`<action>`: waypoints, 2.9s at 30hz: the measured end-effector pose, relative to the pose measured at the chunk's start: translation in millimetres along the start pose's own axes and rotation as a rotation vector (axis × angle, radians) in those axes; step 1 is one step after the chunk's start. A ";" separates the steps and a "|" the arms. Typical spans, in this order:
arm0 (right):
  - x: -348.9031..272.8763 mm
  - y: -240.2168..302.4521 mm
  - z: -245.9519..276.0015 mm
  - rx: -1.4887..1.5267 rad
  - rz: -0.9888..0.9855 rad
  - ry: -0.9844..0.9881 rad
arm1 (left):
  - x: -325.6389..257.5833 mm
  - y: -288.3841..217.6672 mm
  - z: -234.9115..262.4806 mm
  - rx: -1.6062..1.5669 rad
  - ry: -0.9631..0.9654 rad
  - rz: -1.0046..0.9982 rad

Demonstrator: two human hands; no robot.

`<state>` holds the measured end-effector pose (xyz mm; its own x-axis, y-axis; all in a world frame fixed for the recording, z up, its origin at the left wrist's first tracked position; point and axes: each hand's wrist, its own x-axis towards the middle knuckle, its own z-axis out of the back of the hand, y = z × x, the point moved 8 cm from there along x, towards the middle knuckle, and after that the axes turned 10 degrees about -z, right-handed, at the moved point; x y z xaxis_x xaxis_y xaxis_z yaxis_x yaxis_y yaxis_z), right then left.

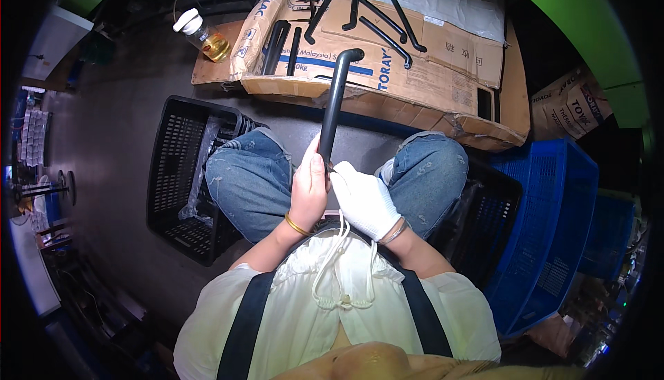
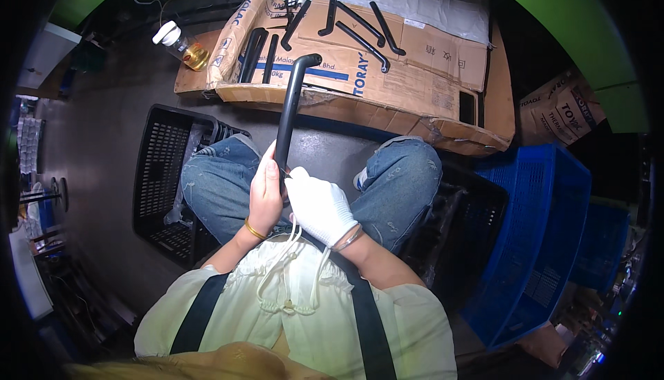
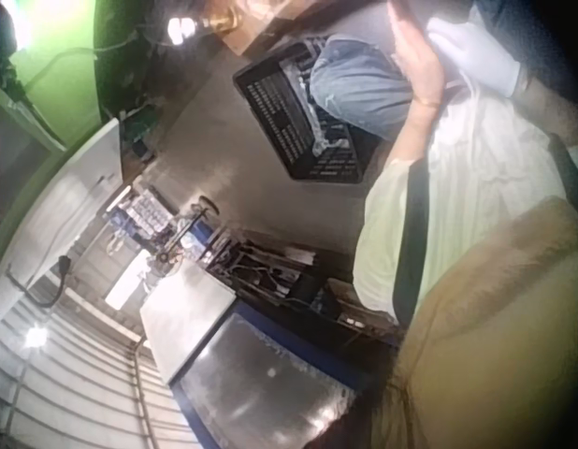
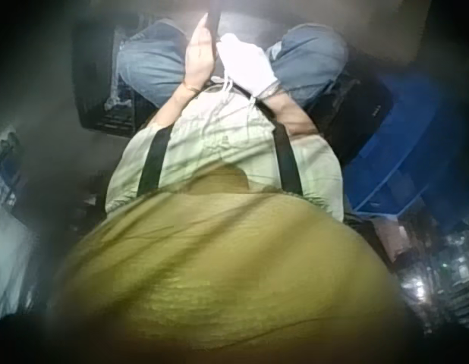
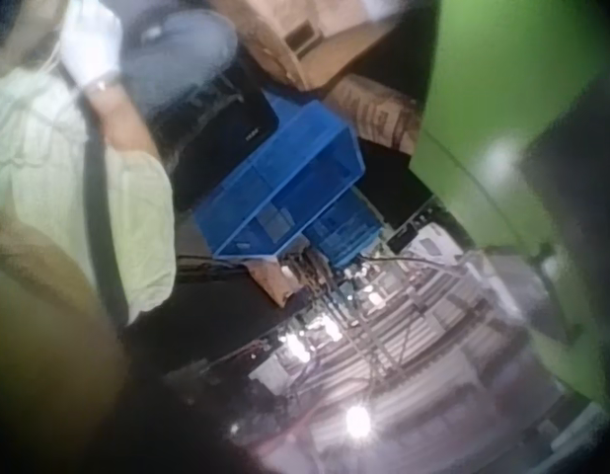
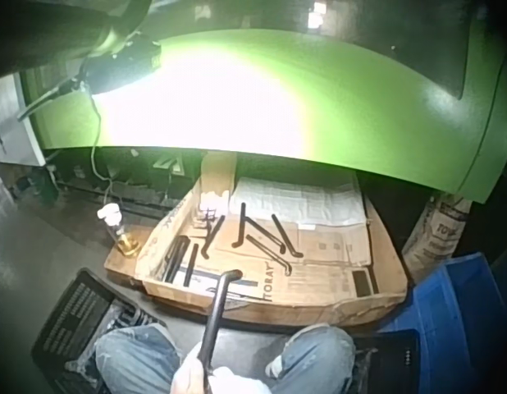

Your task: The person picks up plastic parts from a cardboard box, trims excess plastic from each part using a knife, and places the finished parts into a basket.

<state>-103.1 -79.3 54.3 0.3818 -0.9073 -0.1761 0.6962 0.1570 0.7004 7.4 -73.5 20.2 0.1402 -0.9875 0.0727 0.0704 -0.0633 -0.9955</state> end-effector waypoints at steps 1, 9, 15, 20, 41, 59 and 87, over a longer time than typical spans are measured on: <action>-0.3 -0.7 -0.4 -0.013 -0.028 -0.002 | -0.5 2.3 -1.0 -0.001 0.003 0.000; -2.4 -6.6 6.9 0.128 -0.105 -0.223 | -3.9 15.8 -7.0 -0.485 -0.046 0.175; 23.6 -46.1 16.8 0.692 -0.214 -0.236 | -21.8 11.4 -34.8 -0.995 0.200 0.561; 29.8 -35.1 33.4 0.657 -0.354 -0.042 | -22.0 9.6 -41.7 -0.718 0.299 0.475; -10.4 21.0 35.0 -0.023 0.253 -0.002 | -13.1 0.0 -20.3 -0.621 0.327 0.581; -3.2 1.8 20.1 -0.104 0.349 0.217 | -17.4 8.8 -22.3 -0.742 0.368 0.646; -13.8 12.4 22.4 0.038 0.055 -0.097 | -11.1 2.7 -9.4 -0.498 0.202 0.444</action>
<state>-113.4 -73.5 80.9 0.3570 -0.9315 -0.0702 0.6517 0.1946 0.7331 -3.3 -64.1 16.1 -0.1389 -0.9399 -0.3120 -0.4193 0.3412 -0.8413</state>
